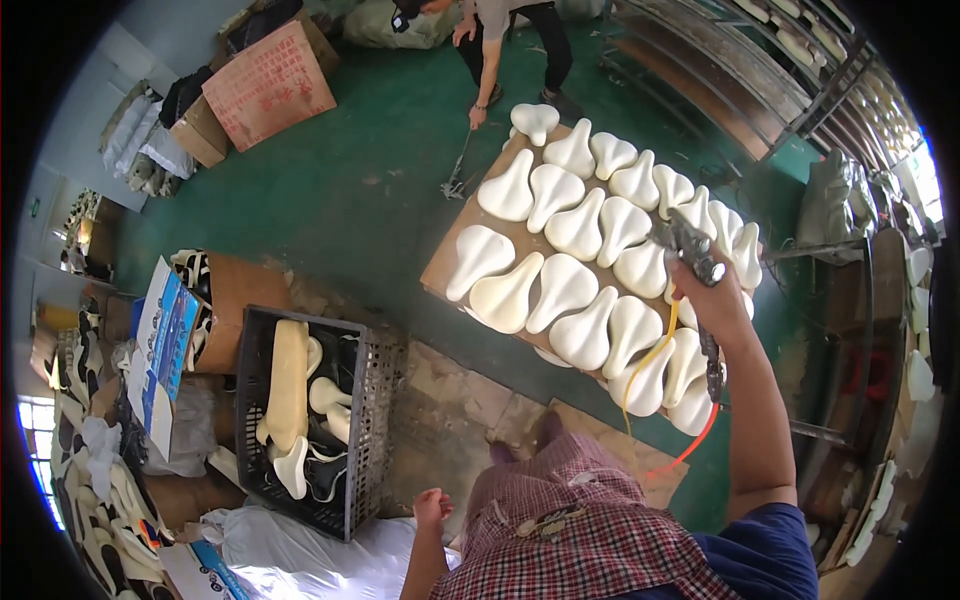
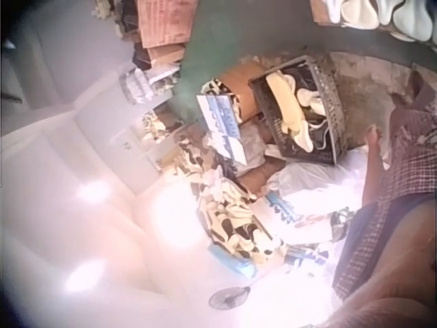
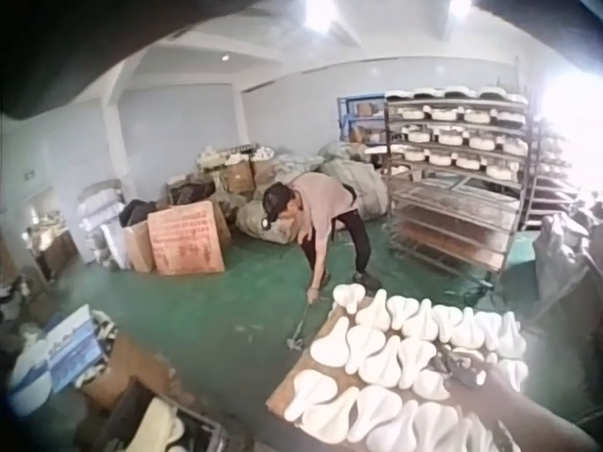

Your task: Spraying adhesive onto foam bicycle seat components using a spray gun in a workshop.

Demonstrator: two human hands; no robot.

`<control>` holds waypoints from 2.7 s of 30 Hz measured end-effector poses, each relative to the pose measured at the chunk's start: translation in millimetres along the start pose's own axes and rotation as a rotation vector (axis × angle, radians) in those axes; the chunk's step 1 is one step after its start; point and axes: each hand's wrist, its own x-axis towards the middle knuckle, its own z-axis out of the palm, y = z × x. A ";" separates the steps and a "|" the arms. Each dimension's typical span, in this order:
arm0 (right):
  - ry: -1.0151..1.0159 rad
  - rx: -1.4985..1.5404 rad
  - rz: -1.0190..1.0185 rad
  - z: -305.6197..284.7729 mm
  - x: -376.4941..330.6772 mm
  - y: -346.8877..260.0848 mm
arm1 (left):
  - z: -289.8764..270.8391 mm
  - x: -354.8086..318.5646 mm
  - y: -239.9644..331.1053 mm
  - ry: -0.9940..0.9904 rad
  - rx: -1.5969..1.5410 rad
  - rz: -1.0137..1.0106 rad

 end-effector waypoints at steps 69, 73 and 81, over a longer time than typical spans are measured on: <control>-0.295 0.074 0.000 -106.3 -146.9 110.0 | 81.0 -100.0 -171.6 -0.007 0.069 -0.007; -0.225 0.100 0.038 -108.6 -157.9 113.2 | 79.6 -103.7 -174.4 -0.021 0.079 0.007; -0.191 0.120 0.003 -101.1 -165.0 126.7 | 62.3 -112.2 -190.6 -0.022 0.142 -0.061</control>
